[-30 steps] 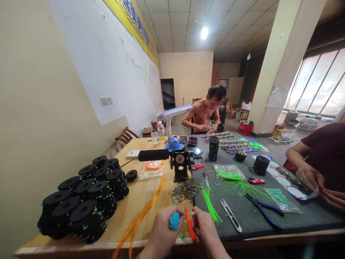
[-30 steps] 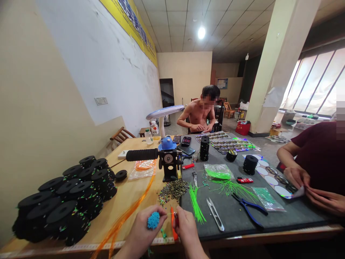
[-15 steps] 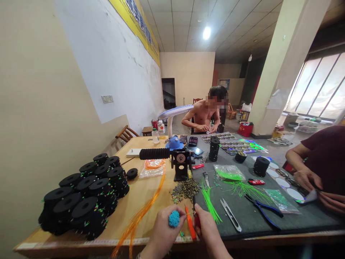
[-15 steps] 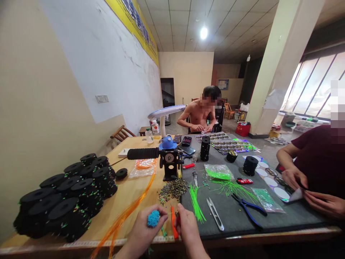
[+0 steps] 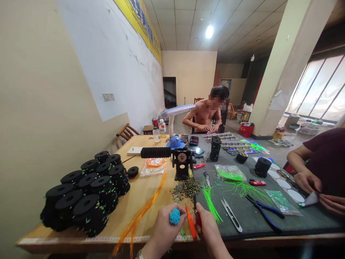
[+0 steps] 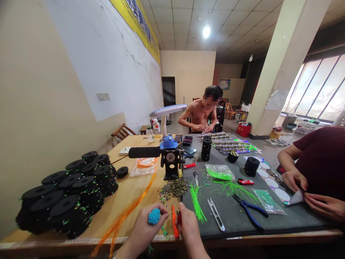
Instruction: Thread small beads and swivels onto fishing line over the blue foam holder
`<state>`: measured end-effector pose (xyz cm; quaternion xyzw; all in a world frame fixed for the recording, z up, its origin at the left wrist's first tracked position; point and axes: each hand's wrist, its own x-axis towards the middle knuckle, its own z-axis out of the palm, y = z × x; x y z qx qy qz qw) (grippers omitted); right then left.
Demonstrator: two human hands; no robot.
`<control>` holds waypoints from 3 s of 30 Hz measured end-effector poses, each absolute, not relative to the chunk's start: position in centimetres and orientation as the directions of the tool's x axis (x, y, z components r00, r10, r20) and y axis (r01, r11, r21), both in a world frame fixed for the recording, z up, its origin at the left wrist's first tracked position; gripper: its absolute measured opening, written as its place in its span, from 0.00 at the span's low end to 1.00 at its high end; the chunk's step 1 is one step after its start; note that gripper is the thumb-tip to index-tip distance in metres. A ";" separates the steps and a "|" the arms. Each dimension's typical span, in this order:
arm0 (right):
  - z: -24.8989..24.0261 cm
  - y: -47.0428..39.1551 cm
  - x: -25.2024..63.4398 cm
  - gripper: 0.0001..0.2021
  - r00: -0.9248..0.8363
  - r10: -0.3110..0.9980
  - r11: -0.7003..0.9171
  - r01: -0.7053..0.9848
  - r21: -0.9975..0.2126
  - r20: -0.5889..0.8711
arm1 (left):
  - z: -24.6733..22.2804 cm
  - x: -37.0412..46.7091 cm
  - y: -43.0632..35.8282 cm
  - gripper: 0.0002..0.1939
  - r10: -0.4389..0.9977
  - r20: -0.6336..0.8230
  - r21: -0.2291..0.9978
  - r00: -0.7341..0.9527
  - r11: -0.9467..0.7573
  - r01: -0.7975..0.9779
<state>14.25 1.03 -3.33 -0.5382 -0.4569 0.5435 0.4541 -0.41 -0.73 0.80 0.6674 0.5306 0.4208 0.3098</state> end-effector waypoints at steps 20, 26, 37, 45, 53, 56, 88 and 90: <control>-4.3 2.5 29.0 0.22 0.096 0.779 0.141 0.936 -0.323 0.619 | 0.1 -0.6 -0.8 0.08 0.995 -0.028 0.999 -0.093 0.023 -0.046; -1.1 1.4 17.9 0.19 -0.087 0.945 0.326 0.310 -0.893 0.315 | -1.1 -0.3 -1.3 0.10 0.996 -0.007 0.994 -0.089 -0.003 -0.106; -1.3 1.4 14.2 0.23 -0.097 0.977 0.207 0.186 -0.960 0.192 | -3.0 -0.1 -1.2 0.16 0.998 0.011 0.989 -0.058 -0.020 -0.147; -1.4 0.8 14.5 0.25 -0.143 0.988 0.047 -0.082 -0.995 0.059 | -3.5 0.2 -1.3 0.20 0.981 -0.084 0.958 -0.176 0.031 -0.284; -3.1 0.5 13.0 0.22 -0.154 0.988 -0.049 -0.216 -0.975 -0.015 | -4.0 0.9 -1.5 0.24 0.973 -0.202 0.891 -0.112 0.135 -0.434; -2.3 0.6 13.3 0.21 -0.118 0.993 -0.055 -0.211 -0.976 -0.030 | -3.2 0.5 -1.9 0.20 0.964 -0.263 0.857 -0.036 0.217 -0.467; -1.2 0.5 11.9 0.25 -0.272 0.960 -0.083 -0.036 -0.996 -0.070 | -1.7 0.1 -2.4 0.15 0.900 -0.419 0.729 0.119 0.411 -0.547; -1.6 0.6 11.9 0.27 -0.270 0.959 -0.103 -0.064 -0.993 -0.083 | -1.9 0.1 -2.3 0.20 0.908 -0.410 0.734 0.085 0.384 -0.560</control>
